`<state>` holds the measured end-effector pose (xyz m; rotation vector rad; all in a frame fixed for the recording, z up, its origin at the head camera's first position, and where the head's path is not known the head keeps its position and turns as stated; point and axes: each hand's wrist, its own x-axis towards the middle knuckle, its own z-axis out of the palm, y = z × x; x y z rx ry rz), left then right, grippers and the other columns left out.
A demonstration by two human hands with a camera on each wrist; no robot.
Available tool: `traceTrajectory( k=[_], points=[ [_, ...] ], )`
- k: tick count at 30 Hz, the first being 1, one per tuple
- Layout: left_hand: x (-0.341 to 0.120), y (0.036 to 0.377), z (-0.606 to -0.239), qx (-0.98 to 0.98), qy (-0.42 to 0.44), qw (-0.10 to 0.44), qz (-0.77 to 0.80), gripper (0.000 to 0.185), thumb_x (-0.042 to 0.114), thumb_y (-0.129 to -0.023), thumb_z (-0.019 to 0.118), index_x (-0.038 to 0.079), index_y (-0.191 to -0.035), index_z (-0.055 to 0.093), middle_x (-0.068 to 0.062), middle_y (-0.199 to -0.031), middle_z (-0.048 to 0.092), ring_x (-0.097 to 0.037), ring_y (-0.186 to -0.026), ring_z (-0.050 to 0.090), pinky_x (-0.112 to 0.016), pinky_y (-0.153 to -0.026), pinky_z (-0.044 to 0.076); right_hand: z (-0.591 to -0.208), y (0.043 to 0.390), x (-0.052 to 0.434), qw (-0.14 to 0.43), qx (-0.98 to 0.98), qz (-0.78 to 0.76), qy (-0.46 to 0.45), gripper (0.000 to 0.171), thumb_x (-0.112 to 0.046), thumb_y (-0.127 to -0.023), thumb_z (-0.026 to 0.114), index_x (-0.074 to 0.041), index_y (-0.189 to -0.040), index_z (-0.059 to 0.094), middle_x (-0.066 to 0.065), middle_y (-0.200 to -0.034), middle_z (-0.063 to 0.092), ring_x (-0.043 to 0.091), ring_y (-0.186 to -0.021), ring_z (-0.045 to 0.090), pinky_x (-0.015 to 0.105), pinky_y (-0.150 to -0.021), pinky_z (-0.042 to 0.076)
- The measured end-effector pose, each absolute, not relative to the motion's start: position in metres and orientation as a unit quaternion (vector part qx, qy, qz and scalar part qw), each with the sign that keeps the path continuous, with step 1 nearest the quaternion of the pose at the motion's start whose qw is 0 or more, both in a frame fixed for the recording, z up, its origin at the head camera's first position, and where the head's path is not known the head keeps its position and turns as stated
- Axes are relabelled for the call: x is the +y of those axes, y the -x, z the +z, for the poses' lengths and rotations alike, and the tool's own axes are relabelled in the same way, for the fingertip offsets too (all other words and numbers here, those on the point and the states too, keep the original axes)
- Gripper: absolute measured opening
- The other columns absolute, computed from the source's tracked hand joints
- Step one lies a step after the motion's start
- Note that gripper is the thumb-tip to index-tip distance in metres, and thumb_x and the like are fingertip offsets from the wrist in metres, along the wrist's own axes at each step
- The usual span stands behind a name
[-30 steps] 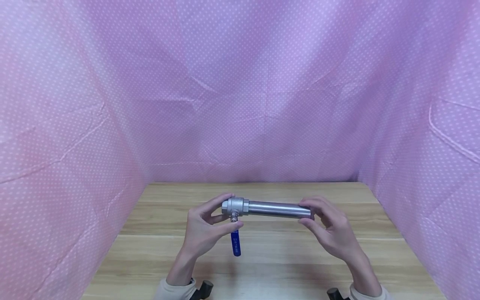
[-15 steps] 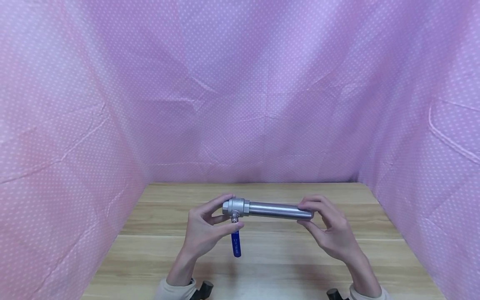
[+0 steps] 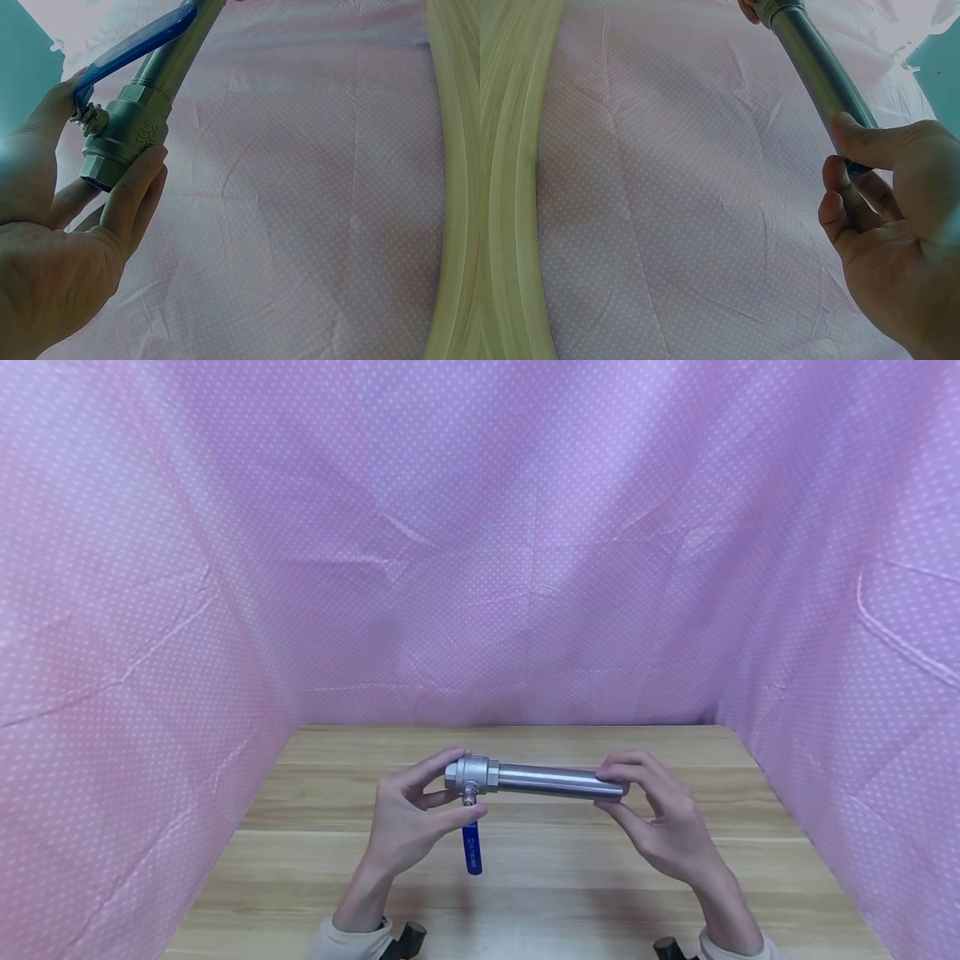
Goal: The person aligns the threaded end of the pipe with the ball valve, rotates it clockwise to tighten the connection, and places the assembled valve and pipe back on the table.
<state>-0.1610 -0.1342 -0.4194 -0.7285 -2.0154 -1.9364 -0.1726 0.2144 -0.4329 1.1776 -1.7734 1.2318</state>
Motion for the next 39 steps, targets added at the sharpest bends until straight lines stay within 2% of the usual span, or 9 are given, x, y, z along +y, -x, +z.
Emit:
traceTrajectory(
  k=[9,20,26,32,39],
  points=[
    [-0.1344,0.1603,-0.4194,-0.695,0.247,0.128,-0.663,0.067,-0.008,-0.08,0.096,0.005,-0.143,0.075,-0.023,-0.142,0.077,-0.013,-0.135,0.075,-0.039,-0.102,0.072,-0.4332,0.1718,0.2154,0.335,-0.686,0.47,-0.443,0.036,-0.015,-0.105,0.082,0.015,-0.121,0.072,0.016,-0.115,0.074,0.01,-0.1,0.063,0.014,-0.083,0.058],
    [-0.1346,0.1599,-0.4197,-0.698,0.246,0.128,-0.66,0.068,-0.008,-0.08,0.096,0.003,-0.143,0.074,-0.022,-0.143,0.077,-0.012,-0.135,0.075,-0.039,-0.103,0.072,-0.4355,0.1701,0.2179,0.324,-0.708,0.462,-0.424,0.03,-0.011,-0.106,0.079,0.009,-0.127,0.075,0.009,-0.109,0.076,0.006,-0.091,0.062,0.015,-0.06,0.05],
    [-0.1347,0.1594,-0.4197,-0.698,0.243,0.128,-0.661,0.068,-0.009,-0.08,0.096,0.003,-0.143,0.075,-0.023,-0.143,0.077,-0.011,-0.135,0.074,-0.04,-0.102,0.072,-0.4353,0.1697,0.2178,0.312,-0.7,0.478,-0.428,0.032,-0.005,-0.103,0.081,0.013,-0.128,0.072,0.012,-0.115,0.076,0.007,-0.093,0.065,0.015,-0.068,0.058],
    [-0.1344,0.1597,-0.4195,-0.694,0.246,0.127,-0.664,0.068,-0.01,-0.08,0.095,-0.005,-0.143,0.072,-0.025,-0.143,0.076,-0.011,-0.134,0.075,-0.039,-0.103,0.072,-0.434,0.1706,0.2171,0.313,-0.697,0.477,-0.436,0.04,-0.014,-0.103,0.084,0.015,-0.126,0.071,0.017,-0.119,0.073,0.009,-0.095,0.063,0.015,-0.075,0.06],
    [-0.1338,0.16,-0.4195,-0.692,0.246,0.124,-0.667,0.068,-0.009,-0.08,0.096,0.004,-0.144,0.075,-0.023,-0.143,0.077,-0.013,-0.135,0.075,-0.04,-0.103,0.072,-0.4319,0.1724,0.2149,0.31,-0.672,0.489,-0.462,0.031,0.001,-0.099,0.083,0.019,-0.118,0.067,0.018,-0.117,0.069,0.013,-0.098,0.062,0.019,-0.073,0.054]
  ],
)
